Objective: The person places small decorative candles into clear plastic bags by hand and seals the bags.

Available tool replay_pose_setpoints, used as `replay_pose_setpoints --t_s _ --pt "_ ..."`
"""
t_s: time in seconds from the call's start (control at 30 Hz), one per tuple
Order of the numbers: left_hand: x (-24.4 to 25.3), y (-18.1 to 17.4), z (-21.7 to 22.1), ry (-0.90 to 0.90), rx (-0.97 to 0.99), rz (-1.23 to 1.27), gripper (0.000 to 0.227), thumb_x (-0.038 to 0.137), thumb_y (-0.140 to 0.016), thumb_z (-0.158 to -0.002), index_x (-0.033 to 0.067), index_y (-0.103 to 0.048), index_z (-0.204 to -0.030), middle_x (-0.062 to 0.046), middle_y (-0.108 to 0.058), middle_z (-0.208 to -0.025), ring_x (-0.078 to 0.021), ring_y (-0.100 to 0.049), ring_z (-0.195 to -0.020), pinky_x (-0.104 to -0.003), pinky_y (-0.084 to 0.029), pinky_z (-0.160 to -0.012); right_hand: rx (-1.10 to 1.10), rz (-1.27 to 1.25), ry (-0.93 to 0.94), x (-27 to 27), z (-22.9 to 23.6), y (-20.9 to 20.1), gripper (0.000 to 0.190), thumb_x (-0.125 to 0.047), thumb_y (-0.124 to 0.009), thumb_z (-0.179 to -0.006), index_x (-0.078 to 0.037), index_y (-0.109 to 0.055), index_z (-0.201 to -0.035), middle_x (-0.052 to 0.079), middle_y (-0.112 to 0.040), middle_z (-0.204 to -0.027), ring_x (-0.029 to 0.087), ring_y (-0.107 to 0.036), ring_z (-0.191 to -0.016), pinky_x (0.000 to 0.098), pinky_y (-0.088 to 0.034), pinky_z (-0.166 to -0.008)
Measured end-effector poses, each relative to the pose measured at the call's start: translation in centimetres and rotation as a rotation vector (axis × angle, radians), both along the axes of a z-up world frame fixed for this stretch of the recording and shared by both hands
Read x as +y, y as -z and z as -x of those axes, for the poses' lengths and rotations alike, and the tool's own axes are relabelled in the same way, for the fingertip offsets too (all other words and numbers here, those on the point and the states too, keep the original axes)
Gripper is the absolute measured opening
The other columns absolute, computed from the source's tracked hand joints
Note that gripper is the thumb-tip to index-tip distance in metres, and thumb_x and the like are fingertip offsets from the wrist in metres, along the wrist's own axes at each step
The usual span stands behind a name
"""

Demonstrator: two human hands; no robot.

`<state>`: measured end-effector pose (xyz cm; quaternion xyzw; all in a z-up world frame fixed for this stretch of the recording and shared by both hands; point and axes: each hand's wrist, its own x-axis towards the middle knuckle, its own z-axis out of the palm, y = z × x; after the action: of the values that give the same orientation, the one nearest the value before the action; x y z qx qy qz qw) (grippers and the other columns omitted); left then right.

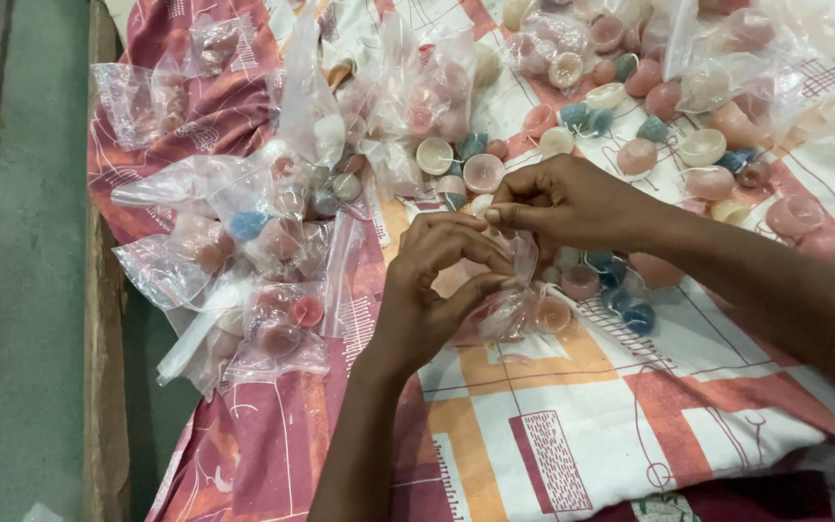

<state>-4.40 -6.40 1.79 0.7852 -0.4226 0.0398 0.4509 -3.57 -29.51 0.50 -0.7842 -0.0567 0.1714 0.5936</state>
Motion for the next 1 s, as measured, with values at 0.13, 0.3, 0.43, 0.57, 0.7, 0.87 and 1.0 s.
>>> replay_pose_setpoints --t_s 0.13,0.3,0.43,0.57,0.7,0.87,1.0 --pt "1.3 0.6 -1.3 -0.174 -0.055 0.002 0.015 0.015 -0.081 -0.091 0.0133 -0.073 -0.103 0.002 -0.074 -0.111 -0.0228 -0.060 -0.126 -0.038 -0.047 -0.108 -0.023 -0.090 0.014 -0.4 -0.2 -0.1 0.028 -0.028 -0.060 -0.100 -0.003 -0.070 -0.095 0.005 -0.061 -0.066 0.013 -0.070 -0.051 0.0313 -0.062 -0.048" --pt "1.2 1.0 -1.5 -0.258 -0.207 -0.106 0.018 0.020 -0.079 -0.091 0.0128 -0.074 -0.107 -0.001 -0.072 -0.110 -0.0273 -0.060 -0.116 -0.042 -0.043 -0.104 -0.675 0.309 -0.006 -0.5 -0.7 2.6 0.025 -0.027 -0.066 -0.101 -0.002 -0.068 -0.097 0.008 -0.067 -0.080 0.019 -0.065 -0.065 0.0374 -0.051 -0.060" --pt "1.6 2.7 -2.1 -0.253 -0.218 -0.152 0.014 0.020 -0.074 -0.096 0.0110 -0.070 -0.106 -0.003 -0.072 -0.110 -0.0272 -0.060 -0.113 -0.043 -0.042 -0.103 -0.928 0.497 -0.075 -0.4 -1.0 3.5 0.025 -0.028 -0.062 -0.104 -0.004 -0.068 -0.103 0.011 -0.065 -0.092 0.030 -0.062 -0.091 0.0424 -0.050 -0.079" --pt "1.8 2.7 -2.3 -0.297 -0.123 -0.114 0.013 0.019 -0.071 -0.100 0.0088 -0.068 -0.108 -0.007 -0.071 -0.105 -0.0264 -0.064 -0.105 -0.041 -0.047 -0.096 -0.948 0.422 -0.121 0.2 -0.7 2.9 0.028 -0.028 -0.054 -0.110 -0.004 -0.068 -0.114 0.012 -0.065 -0.101 0.031 -0.059 -0.100 0.0443 -0.047 -0.088" --pt "2.2 1.8 -2.9 -0.235 -0.035 0.060 0.014 0.018 -0.065 -0.107 0.0056 -0.061 -0.113 -0.007 -0.070 -0.104 -0.0211 -0.070 -0.100 -0.036 -0.055 -0.089 -0.857 0.421 -0.144 0.1 -0.9 3.5 0.033 -0.031 -0.046 -0.111 -0.007 -0.069 -0.116 0.011 -0.066 -0.099 0.032 -0.059 -0.098 0.0470 -0.046 -0.091" --pt "3.5 1.1 -5.9 -0.223 -0.110 0.092 0.011 0.017 -0.064 -0.109 0.0069 -0.064 -0.110 -0.004 -0.071 -0.101 -0.0131 -0.071 -0.094 -0.031 -0.056 -0.083 -0.884 0.482 -0.271 -0.1 -1.8 3.6 0.033 -0.039 -0.049 -0.113 -0.014 -0.071 -0.116 0.008 -0.067 -0.101 0.031 -0.059 -0.104 0.0505 -0.042 -0.110" --pt "4.9 2.5 -8.0 -0.190 -0.062 0.152 0.006 0.010 -0.061 -0.111 0.0038 -0.063 -0.112 -0.003 -0.068 -0.101 -0.0128 -0.067 -0.093 -0.029 -0.055 -0.087 -0.957 0.618 -0.371 1.7 -1.8 2.3 0.066 -0.059 -0.073 -0.086 -0.016 -0.065 -0.135 0.010 -0.066 -0.101 0.033 -0.058 -0.099 0.0491 -0.046 -0.085"
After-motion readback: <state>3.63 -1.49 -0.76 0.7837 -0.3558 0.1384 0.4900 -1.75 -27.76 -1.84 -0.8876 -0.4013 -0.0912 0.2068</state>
